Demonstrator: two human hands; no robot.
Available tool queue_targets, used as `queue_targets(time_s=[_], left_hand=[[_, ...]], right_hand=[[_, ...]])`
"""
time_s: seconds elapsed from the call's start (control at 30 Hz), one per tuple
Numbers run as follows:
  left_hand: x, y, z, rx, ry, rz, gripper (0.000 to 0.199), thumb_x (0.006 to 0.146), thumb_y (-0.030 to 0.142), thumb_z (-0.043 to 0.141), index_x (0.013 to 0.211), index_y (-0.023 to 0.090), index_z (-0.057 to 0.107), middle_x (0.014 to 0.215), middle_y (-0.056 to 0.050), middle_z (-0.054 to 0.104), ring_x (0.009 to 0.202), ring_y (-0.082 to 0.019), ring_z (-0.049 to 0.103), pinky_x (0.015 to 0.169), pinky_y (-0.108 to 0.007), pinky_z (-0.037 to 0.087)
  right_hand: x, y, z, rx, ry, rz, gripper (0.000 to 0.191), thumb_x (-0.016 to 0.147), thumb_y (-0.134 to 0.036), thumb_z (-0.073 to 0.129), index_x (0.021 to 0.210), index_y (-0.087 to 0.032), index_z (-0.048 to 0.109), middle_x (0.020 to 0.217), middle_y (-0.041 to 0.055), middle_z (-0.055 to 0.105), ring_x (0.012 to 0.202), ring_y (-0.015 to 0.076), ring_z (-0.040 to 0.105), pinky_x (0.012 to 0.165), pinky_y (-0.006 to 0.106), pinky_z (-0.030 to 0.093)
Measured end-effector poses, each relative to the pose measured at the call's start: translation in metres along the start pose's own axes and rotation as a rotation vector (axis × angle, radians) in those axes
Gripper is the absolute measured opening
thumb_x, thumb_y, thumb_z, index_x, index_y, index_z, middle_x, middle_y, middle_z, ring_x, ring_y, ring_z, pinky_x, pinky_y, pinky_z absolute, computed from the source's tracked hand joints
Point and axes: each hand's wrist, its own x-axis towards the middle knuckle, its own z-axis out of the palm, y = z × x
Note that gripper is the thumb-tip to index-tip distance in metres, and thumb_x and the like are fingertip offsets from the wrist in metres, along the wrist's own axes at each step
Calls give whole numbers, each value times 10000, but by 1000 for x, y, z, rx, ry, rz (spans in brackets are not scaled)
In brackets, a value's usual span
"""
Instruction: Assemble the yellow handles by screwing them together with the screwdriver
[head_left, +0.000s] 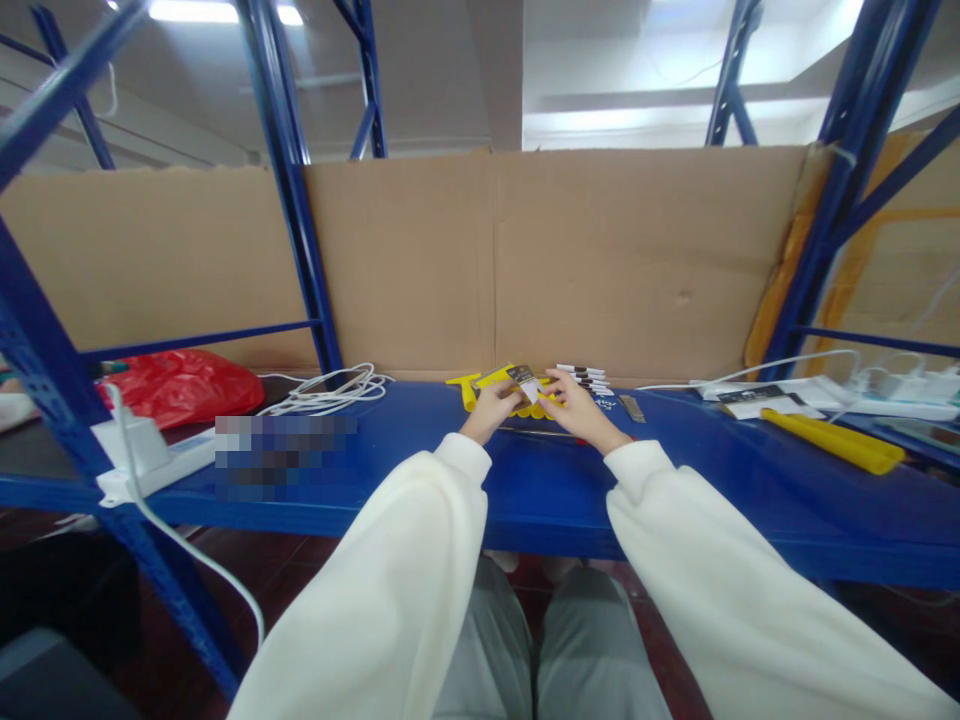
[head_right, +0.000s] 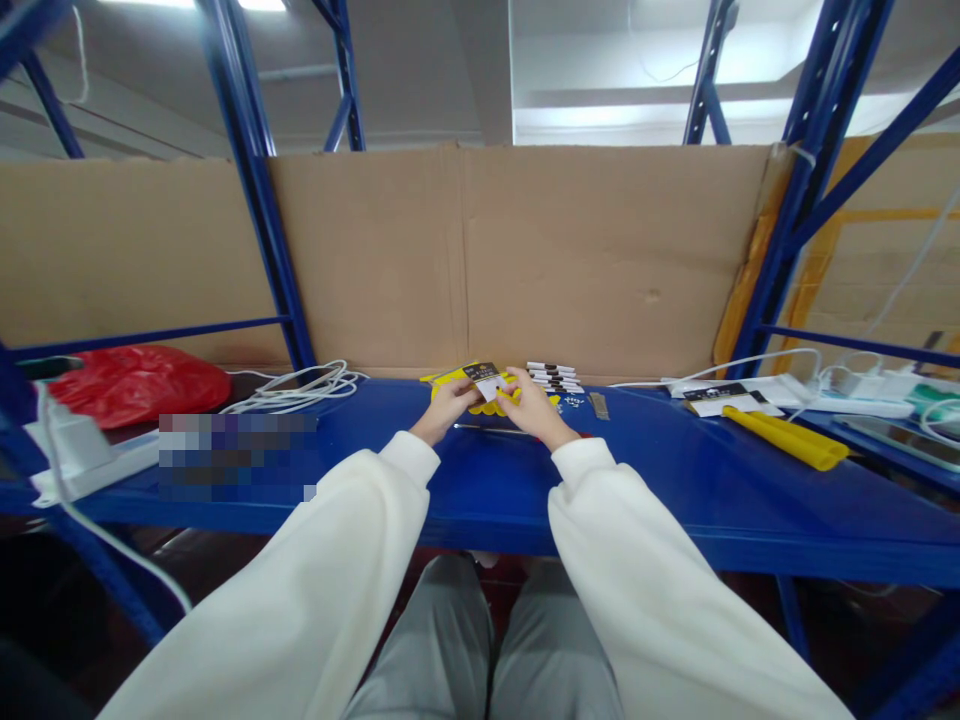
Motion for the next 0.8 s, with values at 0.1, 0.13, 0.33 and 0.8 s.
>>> queue_targets(time_s=[0.1, 0.13, 0.33, 0.8], left_hand=[[0, 3, -4, -37, 31, -75, 160, 685, 177, 735, 843, 157, 748, 846, -45, 780, 787, -209, 740, 846, -371, 586], [0, 3, -5, -51, 45, -90, 152, 689, 163, 724, 840, 156, 744, 833, -41, 778, 767, -202, 739, 833, -363, 588], [0, 5, -3, -109, 146, -172, 184, 721, 144, 672, 892, 164, 737, 745, -24, 758, 690, -188, 724, 717, -326, 591], [-1, 14, -4, -334, 319, -222, 233, 701, 188, 623, 922, 166, 692, 774, -39, 741, 733, -175, 715, 602, -233, 546]], right_hand=[[2, 1, -1, 88, 29, 77, 482, 790, -264, 663, 1259, -210, 568, 1083, 78, 695, 760, 156, 655, 805, 353, 564], [2, 0, -1, 118, 34, 122, 453, 797, -267, 656, 1240, -214, 581, 1089, 75, 693, 737, 145, 650, 764, 329, 568], [1, -12, 1, 217, -31, 443, 296, 777, -190, 674, 1072, -194, 651, 941, 59, 722, 691, 144, 653, 555, 229, 521], [-3, -32, -14, 624, 13, 555, 115, 783, -151, 687, 692, -189, 628, 665, 1, 667, 595, 106, 608, 508, 187, 485]])
